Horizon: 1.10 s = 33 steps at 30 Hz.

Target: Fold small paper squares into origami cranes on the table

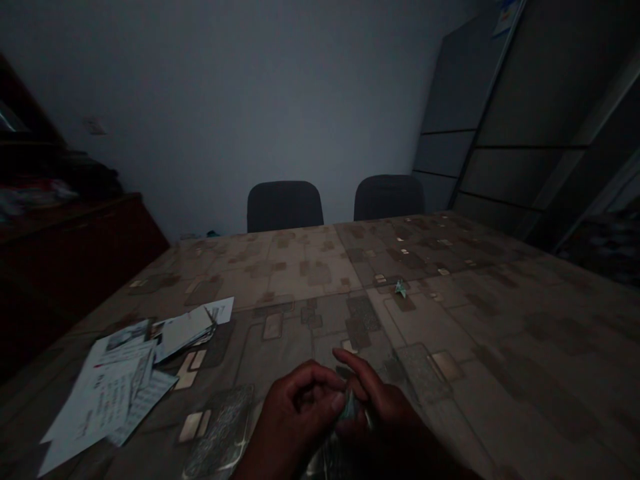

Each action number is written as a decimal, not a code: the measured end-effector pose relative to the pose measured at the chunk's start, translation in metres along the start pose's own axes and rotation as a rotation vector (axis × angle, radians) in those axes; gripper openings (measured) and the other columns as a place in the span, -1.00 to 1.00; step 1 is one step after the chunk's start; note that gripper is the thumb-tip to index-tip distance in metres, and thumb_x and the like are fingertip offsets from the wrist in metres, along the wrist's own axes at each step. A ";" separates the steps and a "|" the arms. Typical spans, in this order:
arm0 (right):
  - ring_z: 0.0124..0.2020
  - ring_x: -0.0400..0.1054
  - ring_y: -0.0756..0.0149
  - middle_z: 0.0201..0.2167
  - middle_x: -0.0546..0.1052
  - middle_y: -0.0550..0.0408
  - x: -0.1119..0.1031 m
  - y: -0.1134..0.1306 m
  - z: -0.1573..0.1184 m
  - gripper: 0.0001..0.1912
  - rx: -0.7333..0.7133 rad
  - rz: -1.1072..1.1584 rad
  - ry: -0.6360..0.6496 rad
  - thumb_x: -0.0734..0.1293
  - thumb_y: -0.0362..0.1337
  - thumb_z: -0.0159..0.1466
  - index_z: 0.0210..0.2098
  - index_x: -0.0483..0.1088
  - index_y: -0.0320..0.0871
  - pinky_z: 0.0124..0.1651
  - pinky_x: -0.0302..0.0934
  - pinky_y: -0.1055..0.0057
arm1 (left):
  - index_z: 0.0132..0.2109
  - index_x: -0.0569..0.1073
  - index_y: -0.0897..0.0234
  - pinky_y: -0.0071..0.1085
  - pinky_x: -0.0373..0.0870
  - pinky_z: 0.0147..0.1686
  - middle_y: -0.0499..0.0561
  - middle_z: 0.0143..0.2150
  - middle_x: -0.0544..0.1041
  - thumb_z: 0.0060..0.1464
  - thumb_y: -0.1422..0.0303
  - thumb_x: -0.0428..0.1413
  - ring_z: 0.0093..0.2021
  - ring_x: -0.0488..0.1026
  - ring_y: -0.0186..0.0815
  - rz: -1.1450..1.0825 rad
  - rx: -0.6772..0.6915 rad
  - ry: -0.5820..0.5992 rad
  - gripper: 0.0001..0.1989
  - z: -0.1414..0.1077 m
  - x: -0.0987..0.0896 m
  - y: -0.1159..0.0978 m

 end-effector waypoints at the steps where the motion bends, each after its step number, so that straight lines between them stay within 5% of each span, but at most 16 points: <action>1: -0.56 0.15 0.36 -0.52 0.31 0.16 0.000 0.001 0.000 -0.28 -0.011 -0.007 -0.005 0.29 -0.10 0.14 0.23 0.11 -0.28 -0.47 0.04 0.39 | -0.45 0.57 0.29 -0.48 0.18 -0.54 -0.06 -0.56 0.41 -0.15 0.25 0.29 -0.55 0.27 -0.37 0.047 0.039 -0.003 -0.82 0.001 -0.001 -0.005; 6: -0.57 0.11 0.37 -0.55 0.24 0.21 0.000 0.005 0.000 -0.31 0.019 0.000 0.043 0.27 -0.07 0.17 0.22 0.13 -0.26 -0.48 -0.02 0.41 | -0.50 0.55 0.29 -0.48 0.15 -0.54 -0.06 -0.52 0.37 -0.11 0.31 0.23 -0.53 0.24 -0.36 0.180 0.124 -0.001 -0.87 0.001 -0.002 -0.020; 14: -0.54 0.13 0.38 -0.54 0.26 0.25 0.001 -0.003 0.004 -0.35 0.068 0.048 0.063 0.31 -0.07 0.13 0.15 0.20 -0.19 -0.47 0.02 0.47 | -0.56 0.42 0.30 -0.51 0.11 -0.57 -0.12 -0.61 0.33 -0.12 0.36 0.20 -0.57 0.22 -0.39 0.179 0.015 -0.036 -0.83 0.005 -0.005 -0.003; 21: -0.41 0.30 0.28 -0.41 0.43 0.12 -0.019 0.015 -0.004 -0.64 -0.048 -0.229 -0.164 0.39 -0.31 0.08 -0.11 0.37 -0.14 -0.27 0.20 0.38 | -0.58 0.38 0.28 -0.58 0.07 -0.64 -0.21 -0.69 0.28 -0.15 0.39 0.24 -0.65 0.17 -0.47 0.051 0.002 -0.230 -0.81 0.003 -0.024 -0.004; 27: -0.49 0.31 0.33 -0.47 0.43 0.14 -0.016 0.014 -0.001 -0.70 -0.050 -0.189 -0.143 0.35 -0.41 0.08 -0.17 0.40 -0.18 -0.37 0.20 0.42 | -0.39 0.45 0.28 -0.54 0.26 -0.55 -0.14 -0.61 0.44 -0.06 0.30 0.28 -0.60 0.34 -0.45 -0.165 -0.065 -0.088 -0.82 0.003 -0.010 0.011; 33: -0.49 0.31 0.36 -0.48 0.45 0.15 -0.015 -0.001 0.002 -0.75 0.107 0.056 -0.120 0.33 -0.36 0.09 -0.20 0.39 -0.18 -0.39 0.19 0.44 | -0.34 0.52 0.30 -0.50 0.33 -0.49 -0.05 -0.54 0.54 -0.14 0.33 0.34 -0.53 0.43 -0.39 -0.232 -0.093 -0.071 -0.79 0.001 -0.008 0.019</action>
Point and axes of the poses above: each hand's wrist, its own z-axis towards the middle knuckle, its own x-axis out of the palm, y = z × x, the point moved 10 cm from there along z, towards the middle knuckle
